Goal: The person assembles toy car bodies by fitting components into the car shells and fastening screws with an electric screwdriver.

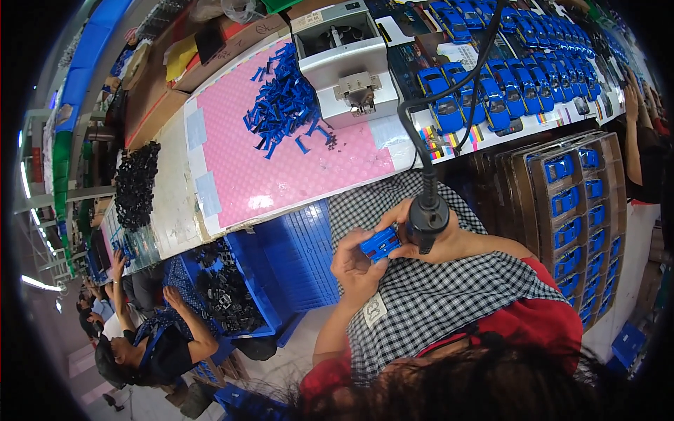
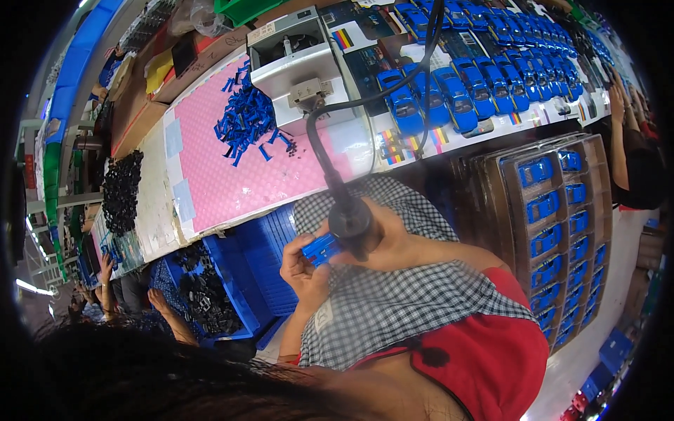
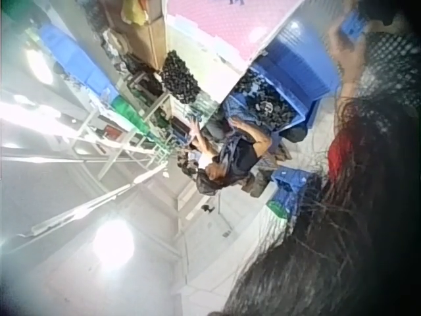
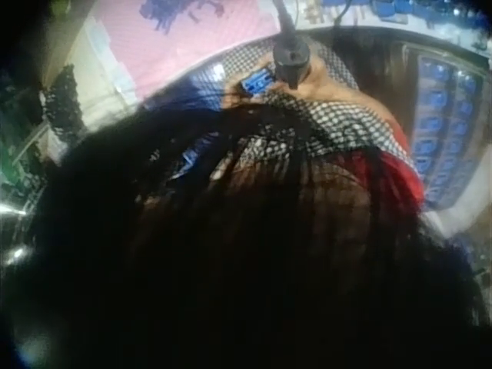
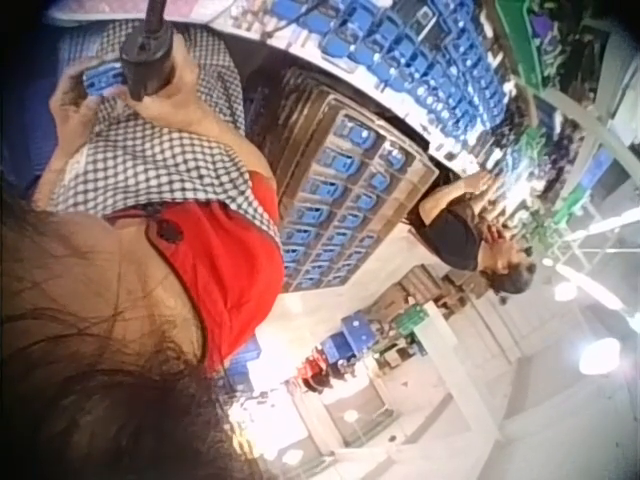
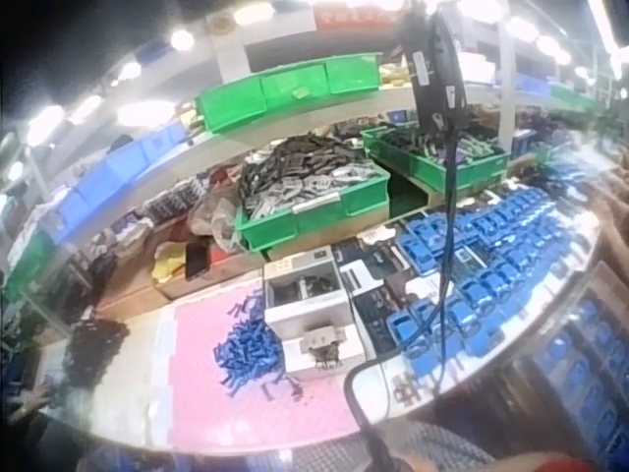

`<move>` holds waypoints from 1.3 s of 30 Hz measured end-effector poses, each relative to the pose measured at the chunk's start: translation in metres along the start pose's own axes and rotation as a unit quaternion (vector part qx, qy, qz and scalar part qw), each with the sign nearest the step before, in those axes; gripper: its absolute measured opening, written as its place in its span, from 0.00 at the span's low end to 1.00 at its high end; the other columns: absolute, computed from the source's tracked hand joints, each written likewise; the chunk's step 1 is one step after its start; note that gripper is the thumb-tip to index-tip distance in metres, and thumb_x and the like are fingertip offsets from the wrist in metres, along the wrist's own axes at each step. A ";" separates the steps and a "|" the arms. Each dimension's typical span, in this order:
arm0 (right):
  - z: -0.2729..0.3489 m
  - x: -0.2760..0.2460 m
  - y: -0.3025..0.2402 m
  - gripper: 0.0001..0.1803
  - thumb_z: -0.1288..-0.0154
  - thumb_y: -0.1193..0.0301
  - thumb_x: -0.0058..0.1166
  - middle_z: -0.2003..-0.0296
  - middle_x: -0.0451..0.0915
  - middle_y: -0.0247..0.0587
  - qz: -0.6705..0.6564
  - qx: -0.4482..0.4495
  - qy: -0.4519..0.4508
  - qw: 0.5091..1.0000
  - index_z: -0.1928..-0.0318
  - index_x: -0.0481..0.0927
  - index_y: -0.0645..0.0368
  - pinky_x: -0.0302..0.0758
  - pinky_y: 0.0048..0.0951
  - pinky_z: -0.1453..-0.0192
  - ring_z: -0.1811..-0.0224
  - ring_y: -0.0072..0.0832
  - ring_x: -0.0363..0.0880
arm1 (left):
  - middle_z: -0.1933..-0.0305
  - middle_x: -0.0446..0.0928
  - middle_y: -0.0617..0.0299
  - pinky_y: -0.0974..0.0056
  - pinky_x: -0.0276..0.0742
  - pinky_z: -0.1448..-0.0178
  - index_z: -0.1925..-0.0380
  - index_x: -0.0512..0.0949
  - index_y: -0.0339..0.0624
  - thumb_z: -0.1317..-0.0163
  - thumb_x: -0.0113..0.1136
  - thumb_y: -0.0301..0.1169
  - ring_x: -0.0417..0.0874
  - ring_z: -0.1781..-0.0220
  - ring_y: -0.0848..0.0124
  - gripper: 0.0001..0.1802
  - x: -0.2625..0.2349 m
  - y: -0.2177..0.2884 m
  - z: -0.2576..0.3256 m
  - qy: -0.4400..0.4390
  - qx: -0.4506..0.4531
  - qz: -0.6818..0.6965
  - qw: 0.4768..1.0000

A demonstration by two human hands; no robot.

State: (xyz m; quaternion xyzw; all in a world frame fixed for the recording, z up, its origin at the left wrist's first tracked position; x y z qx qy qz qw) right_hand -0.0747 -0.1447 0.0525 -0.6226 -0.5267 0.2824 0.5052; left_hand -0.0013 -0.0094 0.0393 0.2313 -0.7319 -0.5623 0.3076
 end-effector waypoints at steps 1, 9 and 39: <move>0.002 0.001 0.002 0.28 0.52 0.81 0.67 0.56 0.77 0.49 -0.008 -0.002 -0.008 1.000 0.53 0.65 0.59 0.74 0.16 0.69 0.71 0.16 0.74 | 0.54 0.72 0.56 0.71 0.72 0.50 0.53 0.70 0.32 0.53 0.55 0.19 0.75 0.55 0.74 0.22 0.000 0.000 0.001 0.002 0.000 -0.001 1.000; -0.003 0.000 0.007 0.28 0.51 0.77 0.67 0.54 0.78 0.44 -0.052 0.086 0.042 0.994 0.49 0.70 0.64 0.74 0.15 0.71 0.73 0.13 0.73 | 0.55 0.73 0.57 0.68 0.72 0.47 0.51 0.69 0.31 0.46 0.65 0.28 0.75 0.53 0.72 0.24 -0.008 -0.018 0.004 0.063 -0.087 0.047 0.993; 0.002 0.002 0.020 0.35 0.48 0.81 0.63 0.49 0.74 0.46 -0.103 0.153 0.016 0.983 0.41 0.61 0.64 0.73 0.29 0.44 0.47 0.28 0.74 | 0.55 0.72 0.59 0.71 0.72 0.50 0.50 0.67 0.32 0.43 0.60 0.31 0.75 0.55 0.75 0.23 -0.007 -0.017 0.004 0.074 -0.036 0.008 0.997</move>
Point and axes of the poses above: each hand's wrist, its own z-axis away from the middle knuckle, its own x-axis out of the palm, y = z × x, the point moved 6 cm from there along -z, towards the middle knuckle
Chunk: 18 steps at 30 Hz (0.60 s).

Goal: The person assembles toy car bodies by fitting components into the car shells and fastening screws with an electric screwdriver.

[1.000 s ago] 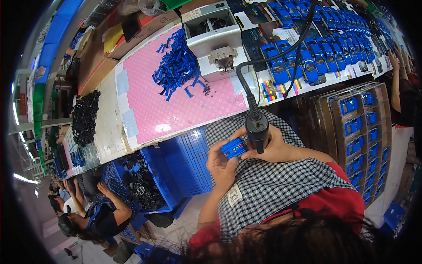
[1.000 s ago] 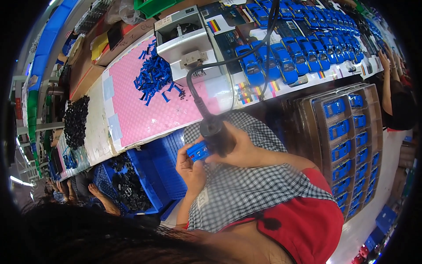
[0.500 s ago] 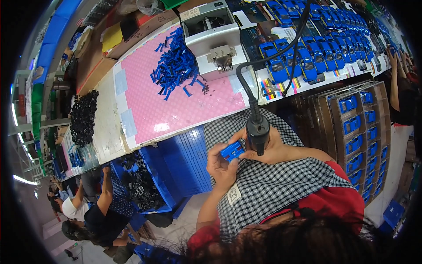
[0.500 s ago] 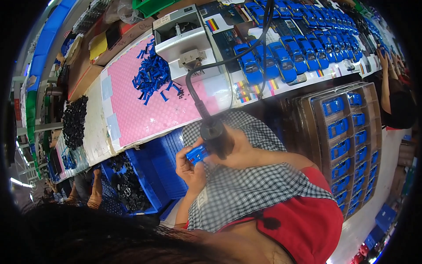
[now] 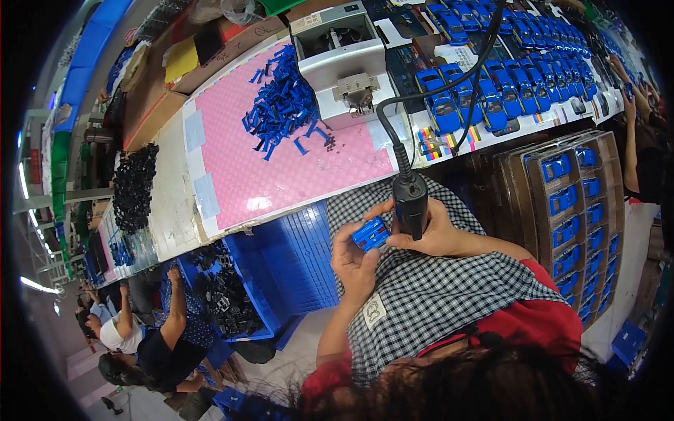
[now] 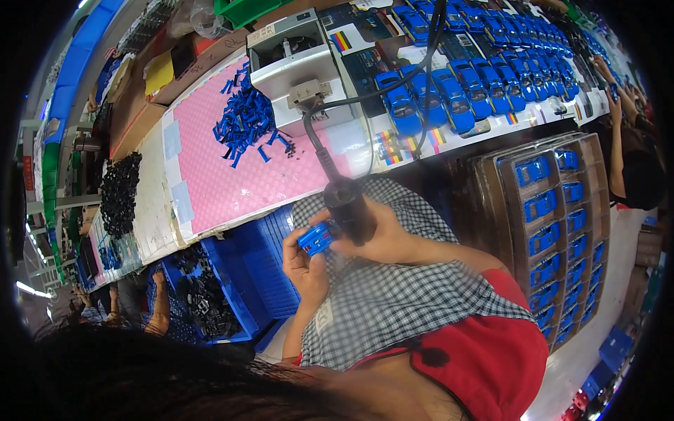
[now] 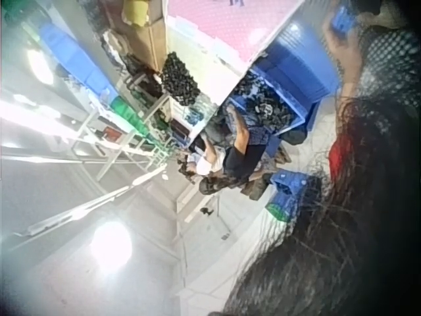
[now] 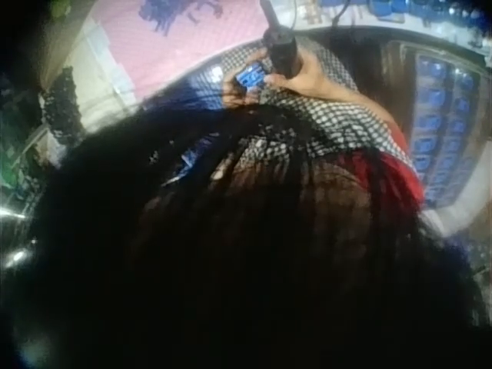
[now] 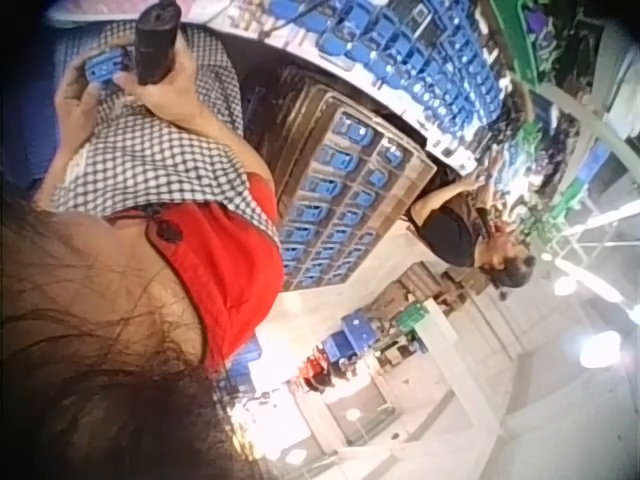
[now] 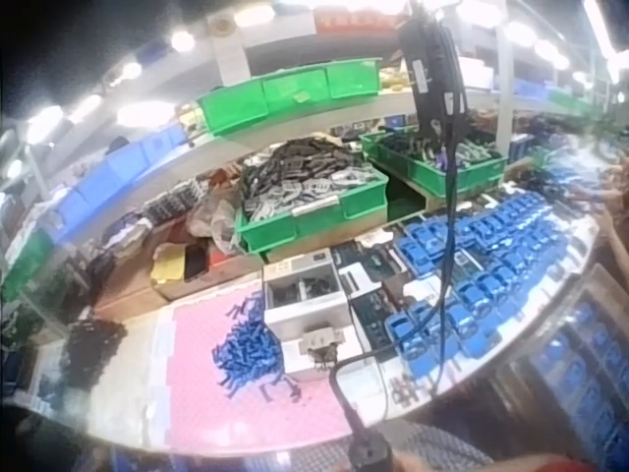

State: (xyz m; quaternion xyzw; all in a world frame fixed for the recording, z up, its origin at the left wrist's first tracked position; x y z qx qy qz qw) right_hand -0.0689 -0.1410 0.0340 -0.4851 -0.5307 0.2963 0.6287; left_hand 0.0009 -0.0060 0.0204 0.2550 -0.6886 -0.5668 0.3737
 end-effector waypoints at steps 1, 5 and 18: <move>0.000 0.001 -0.001 0.35 0.48 0.81 0.63 0.49 0.74 0.46 0.008 -0.001 -0.002 1.000 0.41 0.61 0.64 0.73 0.29 0.44 0.47 0.28 0.74 | 0.55 0.72 0.59 0.71 0.72 0.50 0.50 0.67 0.32 0.43 0.60 0.31 0.75 0.55 0.75 0.23 0.000 0.000 0.000 0.000 0.000 0.000 1.000; 0.003 0.001 0.000 0.33 0.49 0.82 0.63 0.51 0.75 0.45 0.013 -0.023 -0.009 1.000 0.43 0.62 0.65 0.74 0.29 0.45 0.47 0.28 0.74 | 0.54 0.71 0.59 0.71 0.71 0.50 0.50 0.67 0.32 0.42 0.61 0.37 0.75 0.54 0.74 0.25 -0.003 -0.002 0.002 -0.012 0.016 -0.010 1.000; -0.003 0.003 0.007 0.22 0.46 0.77 0.63 0.54 0.77 0.47 0.070 -0.072 0.081 0.992 0.52 0.68 0.62 0.74 0.17 0.69 0.69 0.16 0.76 | 0.56 0.74 0.57 0.67 0.73 0.52 0.52 0.68 0.34 0.39 0.59 0.44 0.75 0.57 0.72 0.26 -0.004 -0.016 -0.003 0.044 -0.032 -0.040 0.998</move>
Point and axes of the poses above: each hand's wrist, its own z-axis away from the middle knuckle, its own x-axis out of the palm, y = z × x, the point moved 6 cm from there along -z, towards the middle knuckle
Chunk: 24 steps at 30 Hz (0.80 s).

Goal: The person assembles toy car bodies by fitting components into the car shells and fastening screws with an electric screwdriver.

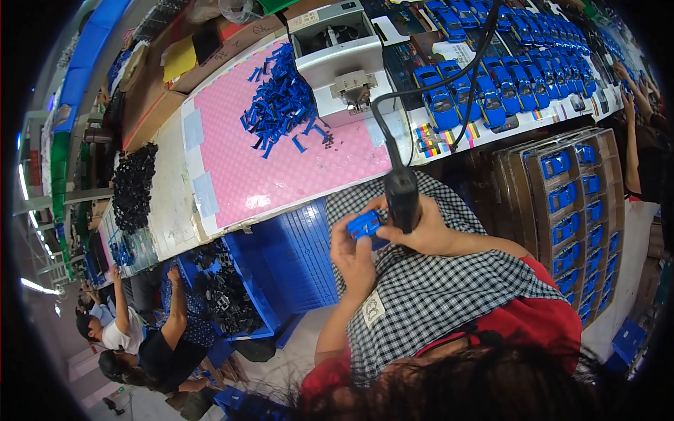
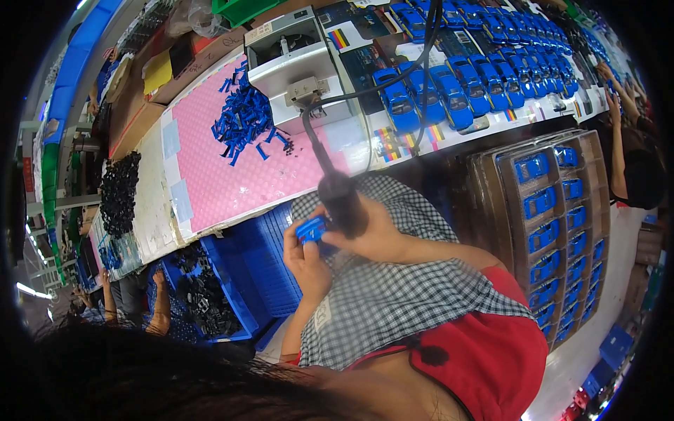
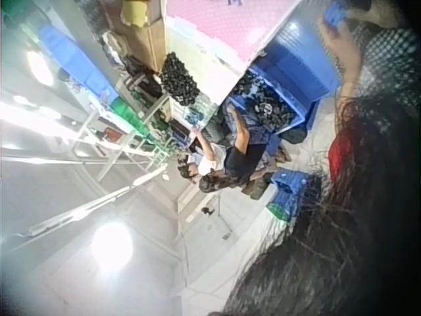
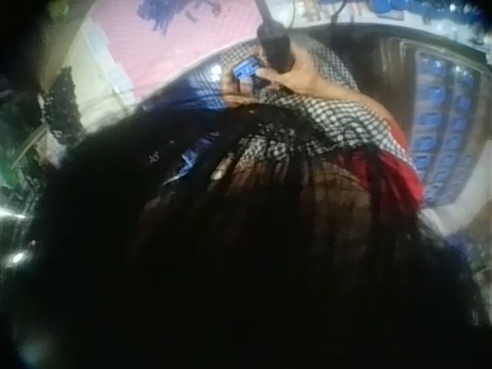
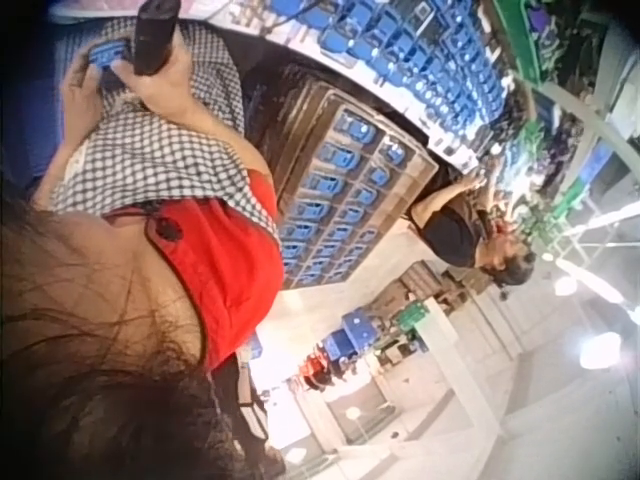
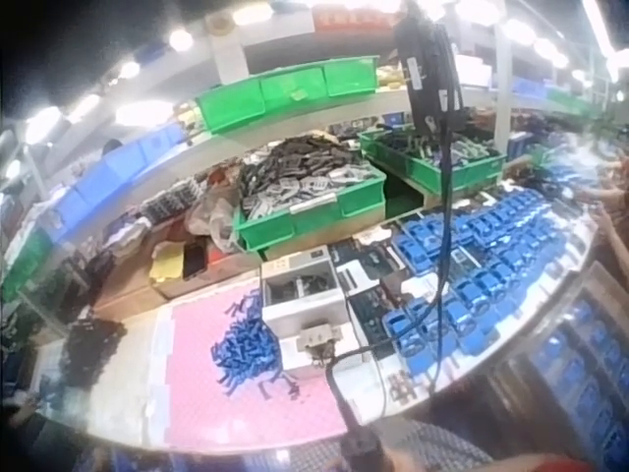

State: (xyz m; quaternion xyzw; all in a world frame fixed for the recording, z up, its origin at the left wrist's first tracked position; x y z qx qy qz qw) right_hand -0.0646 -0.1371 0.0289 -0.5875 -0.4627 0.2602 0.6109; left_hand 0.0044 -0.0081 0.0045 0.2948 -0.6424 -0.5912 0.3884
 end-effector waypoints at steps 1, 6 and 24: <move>-0.002 -0.002 -0.001 0.22 0.46 0.77 0.63 0.54 0.77 0.47 0.000 -0.001 -0.001 1.000 0.52 0.68 0.62 0.74 0.17 0.69 0.69 0.16 0.76 | 0.56 0.74 0.57 0.67 0.73 0.52 0.52 0.68 0.34 0.39 0.59 0.44 0.75 0.57 0.72 0.26 -0.001 -0.001 -0.004 0.001 0.002 0.000 1.000; -0.007 -0.012 0.014 0.21 0.46 0.76 0.63 0.55 0.78 0.42 -0.020 0.126 0.020 0.992 0.52 0.69 0.63 0.73 0.17 0.70 0.73 0.16 0.74 | 0.52 0.76 0.57 0.65 0.76 0.51 0.48 0.68 0.34 0.35 0.50 0.46 0.78 0.55 0.70 0.26 0.000 -0.022 -0.011 -0.039 -0.203 0.183 0.961; -0.005 -0.017 0.026 0.22 0.49 0.73 0.67 0.68 0.79 0.37 -0.034 0.183 0.024 0.982 0.56 0.72 0.65 0.75 0.18 0.72 0.74 0.17 0.76 | 0.43 0.67 0.52 0.63 0.66 0.38 0.38 0.60 0.33 0.29 0.39 0.46 0.70 0.43 0.67 0.29 0.001 -0.021 0.000 -0.013 -0.266 0.130 0.955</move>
Point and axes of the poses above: each hand's wrist, its own z-axis away from the middle knuckle, its own x-axis out of the palm, y = z × x, the point moved 6 cm from there along -z, towards the middle knuckle
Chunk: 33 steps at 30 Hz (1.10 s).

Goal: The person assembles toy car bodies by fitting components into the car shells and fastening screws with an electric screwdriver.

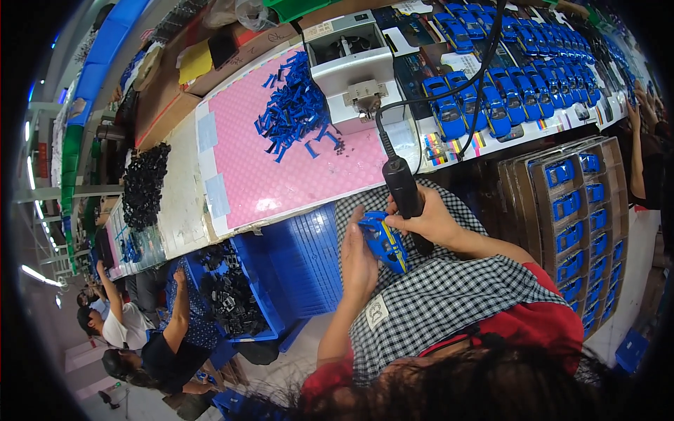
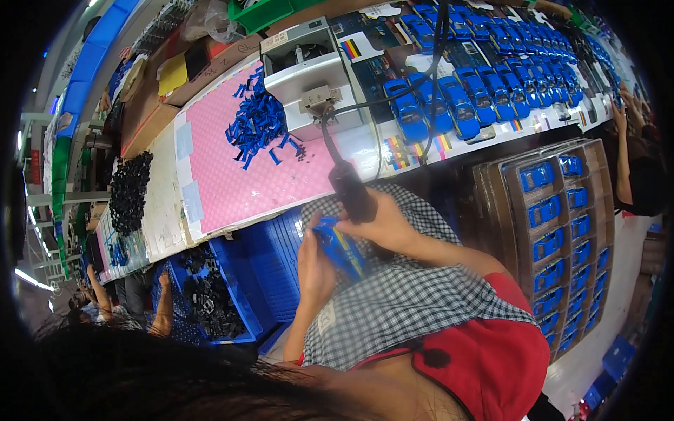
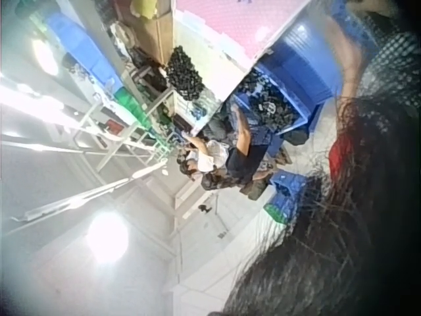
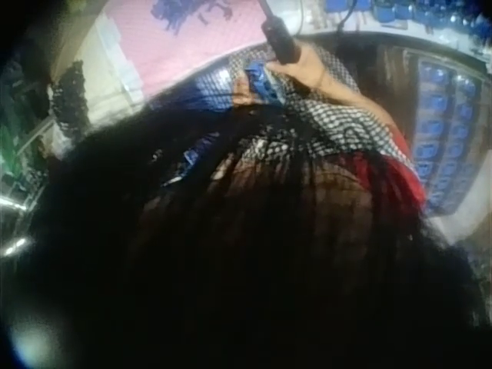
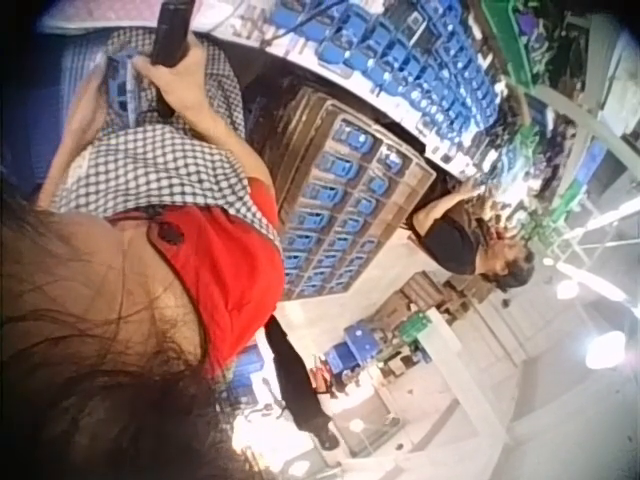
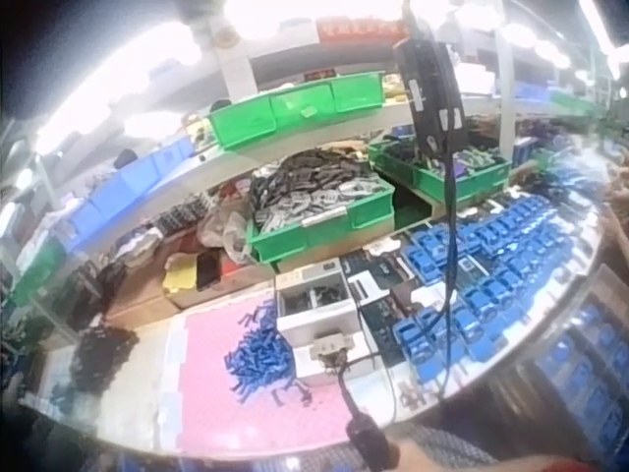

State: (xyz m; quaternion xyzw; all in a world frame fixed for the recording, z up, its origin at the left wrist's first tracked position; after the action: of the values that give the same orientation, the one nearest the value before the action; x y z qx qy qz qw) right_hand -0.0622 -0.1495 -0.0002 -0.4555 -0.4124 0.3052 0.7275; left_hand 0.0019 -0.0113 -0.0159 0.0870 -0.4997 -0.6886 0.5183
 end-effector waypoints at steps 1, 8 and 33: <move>0.002 0.001 -0.002 0.22 0.50 0.74 0.68 0.68 0.79 0.37 0.003 -0.003 -0.003 1.000 0.57 0.72 0.65 0.75 0.19 0.72 0.74 0.18 0.76 | 0.40 0.64 0.51 0.61 0.62 0.36 0.37 0.56 0.34 0.30 0.40 0.47 0.67 0.40 0.66 0.31 0.000 0.007 0.001 0.019 0.094 -0.046 0.994; 0.009 0.016 -0.018 0.22 0.52 0.74 0.69 0.67 0.79 0.37 0.020 -0.100 0.055 0.993 0.58 0.72 0.63 0.76 0.22 0.58 0.64 0.20 0.78 | 0.37 0.58 0.50 0.57 0.58 0.33 0.33 0.44 0.38 0.36 0.54 0.46 0.62 0.36 0.61 0.42 0.019 0.011 0.002 -0.027 0.329 -0.224 0.917; 0.013 -0.007 -0.064 0.32 0.59 0.80 0.71 0.52 0.76 0.56 0.070 -0.156 -0.073 0.983 0.51 0.71 0.64 0.73 0.16 0.72 0.74 0.14 0.74 | 0.45 0.67 0.43 0.54 0.66 0.41 0.45 0.65 0.38 0.39 0.56 0.43 0.70 0.43 0.52 0.27 0.021 0.047 0.013 -0.196 0.399 -0.302 0.843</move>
State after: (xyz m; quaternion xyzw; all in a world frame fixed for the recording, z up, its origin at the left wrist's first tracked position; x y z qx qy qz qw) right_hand -0.0724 -0.1748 0.0590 -0.5673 -0.4741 0.3195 0.5927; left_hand 0.0138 -0.0188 0.0354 0.2961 -0.7716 -0.5547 0.0965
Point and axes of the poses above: each hand's wrist, its own z-axis away from the middle knuckle, its own x-axis out of the palm, y = z × x, the point moved 6 cm from there along -z, towards the middle knuckle
